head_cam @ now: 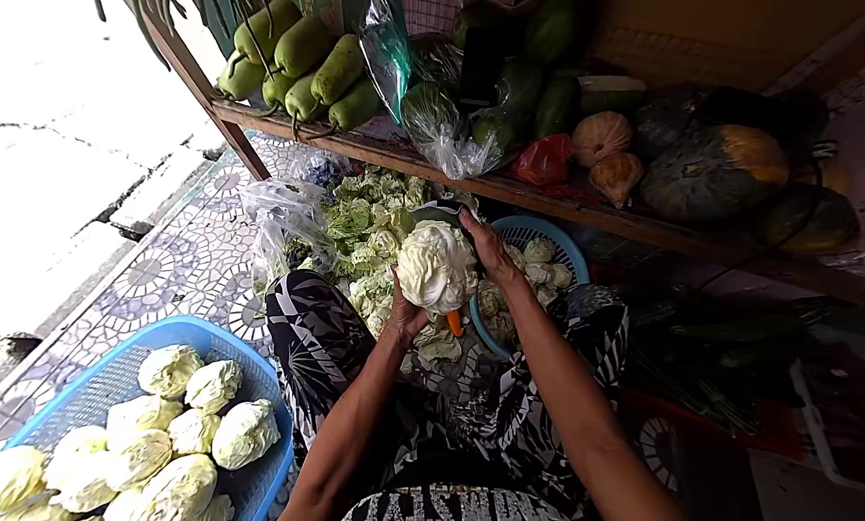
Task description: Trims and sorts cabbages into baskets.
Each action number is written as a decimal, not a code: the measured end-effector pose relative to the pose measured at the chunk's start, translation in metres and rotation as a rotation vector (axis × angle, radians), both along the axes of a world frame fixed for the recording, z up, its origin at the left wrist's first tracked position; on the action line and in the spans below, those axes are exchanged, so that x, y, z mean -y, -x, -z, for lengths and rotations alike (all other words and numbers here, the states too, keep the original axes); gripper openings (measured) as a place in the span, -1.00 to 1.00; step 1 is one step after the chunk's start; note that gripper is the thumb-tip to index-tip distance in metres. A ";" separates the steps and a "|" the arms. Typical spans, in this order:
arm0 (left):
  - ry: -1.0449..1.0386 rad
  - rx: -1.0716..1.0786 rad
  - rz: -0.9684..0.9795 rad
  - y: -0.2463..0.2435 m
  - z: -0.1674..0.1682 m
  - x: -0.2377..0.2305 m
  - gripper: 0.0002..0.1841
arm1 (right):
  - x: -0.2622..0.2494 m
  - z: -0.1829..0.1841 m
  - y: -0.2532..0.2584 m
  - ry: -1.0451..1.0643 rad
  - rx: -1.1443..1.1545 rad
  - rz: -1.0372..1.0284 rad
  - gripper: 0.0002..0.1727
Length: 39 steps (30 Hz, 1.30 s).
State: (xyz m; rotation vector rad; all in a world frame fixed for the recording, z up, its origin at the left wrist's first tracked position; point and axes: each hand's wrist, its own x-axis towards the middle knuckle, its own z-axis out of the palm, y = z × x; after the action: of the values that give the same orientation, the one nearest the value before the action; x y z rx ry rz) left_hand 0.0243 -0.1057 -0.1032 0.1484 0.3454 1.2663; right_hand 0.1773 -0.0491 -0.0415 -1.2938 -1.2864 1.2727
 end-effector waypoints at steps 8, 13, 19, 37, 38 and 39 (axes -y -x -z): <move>-0.325 -1.050 0.034 0.024 0.008 -0.025 0.11 | 0.038 0.062 0.020 0.348 -0.653 0.456 -0.36; -0.152 -0.607 -0.064 0.006 0.013 -0.026 -0.33 | 0.048 0.033 0.028 -0.195 0.209 0.378 -0.45; 0.033 -0.317 -0.204 -0.003 0.003 -0.012 -0.62 | 0.063 0.088 0.028 -1.161 0.970 0.141 -0.54; -1.217 -1.485 -0.135 0.016 -0.009 -0.033 -0.22 | 0.067 0.098 0.002 0.296 -1.331 0.431 -0.22; -1.237 -1.495 -0.116 0.013 -0.009 -0.035 -0.28 | 0.067 0.096 0.000 0.298 -1.310 0.438 -0.23; -1.233 -1.515 -0.101 0.011 -0.010 -0.036 -0.34 | 0.066 0.093 -0.002 0.307 -1.283 0.446 -0.25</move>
State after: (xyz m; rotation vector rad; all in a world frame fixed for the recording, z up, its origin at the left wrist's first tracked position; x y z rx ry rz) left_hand 0.0138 -0.0701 -0.0933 2.2088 0.7851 1.0791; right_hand 0.1796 -0.1153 -0.1349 -0.5978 0.0978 1.5378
